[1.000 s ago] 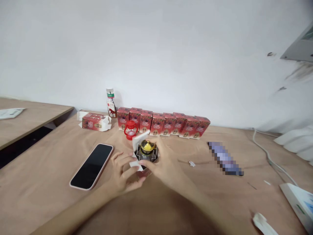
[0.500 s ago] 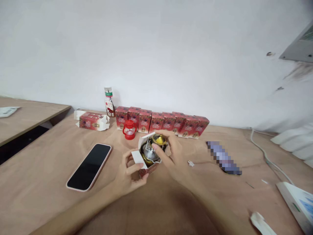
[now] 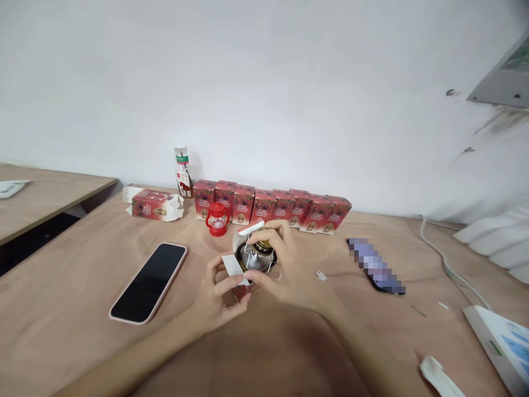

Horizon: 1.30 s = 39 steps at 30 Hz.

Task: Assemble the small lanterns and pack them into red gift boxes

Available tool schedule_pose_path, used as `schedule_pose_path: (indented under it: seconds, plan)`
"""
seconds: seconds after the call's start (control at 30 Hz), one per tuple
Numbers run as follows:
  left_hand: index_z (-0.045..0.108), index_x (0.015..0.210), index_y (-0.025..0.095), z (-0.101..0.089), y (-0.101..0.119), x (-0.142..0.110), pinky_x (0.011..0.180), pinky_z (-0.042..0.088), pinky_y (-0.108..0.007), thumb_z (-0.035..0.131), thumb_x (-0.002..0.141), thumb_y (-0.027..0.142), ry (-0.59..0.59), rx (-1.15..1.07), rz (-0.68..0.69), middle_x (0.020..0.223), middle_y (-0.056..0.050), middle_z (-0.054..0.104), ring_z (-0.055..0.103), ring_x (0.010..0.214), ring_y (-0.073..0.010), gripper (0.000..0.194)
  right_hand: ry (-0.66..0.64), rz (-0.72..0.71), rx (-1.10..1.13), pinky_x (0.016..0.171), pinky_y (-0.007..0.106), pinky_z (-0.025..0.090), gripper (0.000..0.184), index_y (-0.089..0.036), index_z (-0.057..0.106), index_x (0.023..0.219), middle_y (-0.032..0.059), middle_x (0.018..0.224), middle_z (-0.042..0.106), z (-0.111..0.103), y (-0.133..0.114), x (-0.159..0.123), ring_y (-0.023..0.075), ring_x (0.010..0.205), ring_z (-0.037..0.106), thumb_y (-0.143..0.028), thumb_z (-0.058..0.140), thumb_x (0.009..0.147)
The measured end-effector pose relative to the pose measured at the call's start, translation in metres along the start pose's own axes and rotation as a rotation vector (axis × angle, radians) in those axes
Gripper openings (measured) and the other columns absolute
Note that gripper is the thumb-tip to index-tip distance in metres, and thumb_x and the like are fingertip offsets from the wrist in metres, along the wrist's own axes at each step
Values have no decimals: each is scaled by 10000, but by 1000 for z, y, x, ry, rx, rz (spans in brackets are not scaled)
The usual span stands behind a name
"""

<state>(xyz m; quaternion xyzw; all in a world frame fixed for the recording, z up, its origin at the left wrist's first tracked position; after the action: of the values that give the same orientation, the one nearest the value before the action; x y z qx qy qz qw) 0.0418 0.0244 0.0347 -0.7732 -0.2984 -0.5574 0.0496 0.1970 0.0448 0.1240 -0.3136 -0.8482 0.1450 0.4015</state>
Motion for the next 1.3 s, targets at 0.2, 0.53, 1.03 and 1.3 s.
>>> schedule_pose_path:
  seconds: [0.2,0.53,1.03,1.3]
  plan:
    - [385,1189,270,1,1,1,795,596,-338,578,782,117,-16,-23,-12,1270,-73,338,571,1101,-213,476,38,31,-23,901,428,462,367,-250,487,1044,57,1038,402,3,2,1,223,1022,487,-163,683,746]
    - [340,1319,294,-3,9,21,898,544,-457,583,744,105,-175,57,-78,1291,-114,331,492,1193,-256,653,27,68,43,888,375,478,248,-270,573,1122,55,1026,481,-8,4,3,177,975,535,-187,440,930]
    - [449,1131,301,-7,21,41,678,590,-375,530,684,47,-507,165,-258,1244,-87,347,536,1072,-245,521,205,187,397,870,334,513,443,-308,460,1248,20,1069,612,-9,17,-1,163,995,612,-241,621,840]
    - [409,1124,265,-9,14,32,755,583,-377,582,754,125,-275,131,-128,1208,-97,370,524,1105,-231,432,117,81,53,792,337,505,127,-241,599,987,32,942,627,-19,9,6,182,904,610,-223,590,861]
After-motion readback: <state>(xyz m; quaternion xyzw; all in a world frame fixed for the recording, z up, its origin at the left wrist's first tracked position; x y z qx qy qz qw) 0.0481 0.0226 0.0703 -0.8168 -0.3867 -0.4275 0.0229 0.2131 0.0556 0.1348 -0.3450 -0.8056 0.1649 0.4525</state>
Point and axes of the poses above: each hand's wrist, its own x-axis towards the middle knuckle, its own z-axis out of the palm, y = z × x, the point moved 3 cm from there along x, towards the middle knuckle
